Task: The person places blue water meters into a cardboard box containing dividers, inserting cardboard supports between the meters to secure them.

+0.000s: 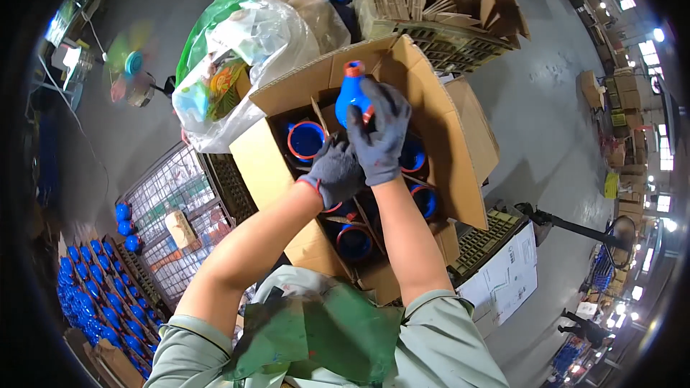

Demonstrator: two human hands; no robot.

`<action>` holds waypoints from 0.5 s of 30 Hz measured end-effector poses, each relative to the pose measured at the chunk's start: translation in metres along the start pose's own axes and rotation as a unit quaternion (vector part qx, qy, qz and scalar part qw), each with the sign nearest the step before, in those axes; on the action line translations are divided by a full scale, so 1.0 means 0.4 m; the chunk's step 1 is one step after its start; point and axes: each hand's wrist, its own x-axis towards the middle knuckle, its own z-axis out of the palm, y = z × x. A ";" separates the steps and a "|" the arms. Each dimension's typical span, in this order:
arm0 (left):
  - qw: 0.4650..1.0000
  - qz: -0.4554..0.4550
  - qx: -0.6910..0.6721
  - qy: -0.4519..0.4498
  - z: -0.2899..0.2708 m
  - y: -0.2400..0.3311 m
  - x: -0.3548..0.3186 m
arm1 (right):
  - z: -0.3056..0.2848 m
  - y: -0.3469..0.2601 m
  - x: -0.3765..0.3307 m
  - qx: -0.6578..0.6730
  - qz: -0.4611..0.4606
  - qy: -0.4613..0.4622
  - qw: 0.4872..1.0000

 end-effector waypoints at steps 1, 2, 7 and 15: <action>0.988 0.057 0.014 0.141 0.059 -0.039 -0.048 | 0.033 -0.016 0.008 -0.035 -0.050 -0.079 0.995; 0.979 0.072 -0.008 0.190 0.033 -0.040 -0.098 | 0.064 0.010 -0.021 -0.092 -0.057 -0.172 0.979; 0.941 0.053 -0.262 0.210 -0.044 -0.173 -0.458 | 0.145 0.035 -0.090 -0.231 -0.061 -0.315 0.919; 0.448 -0.567 -0.448 0.527 0.533 -0.897 -1.398 | 0.301 -0.331 -0.240 -0.231 -0.054 -0.372 0.898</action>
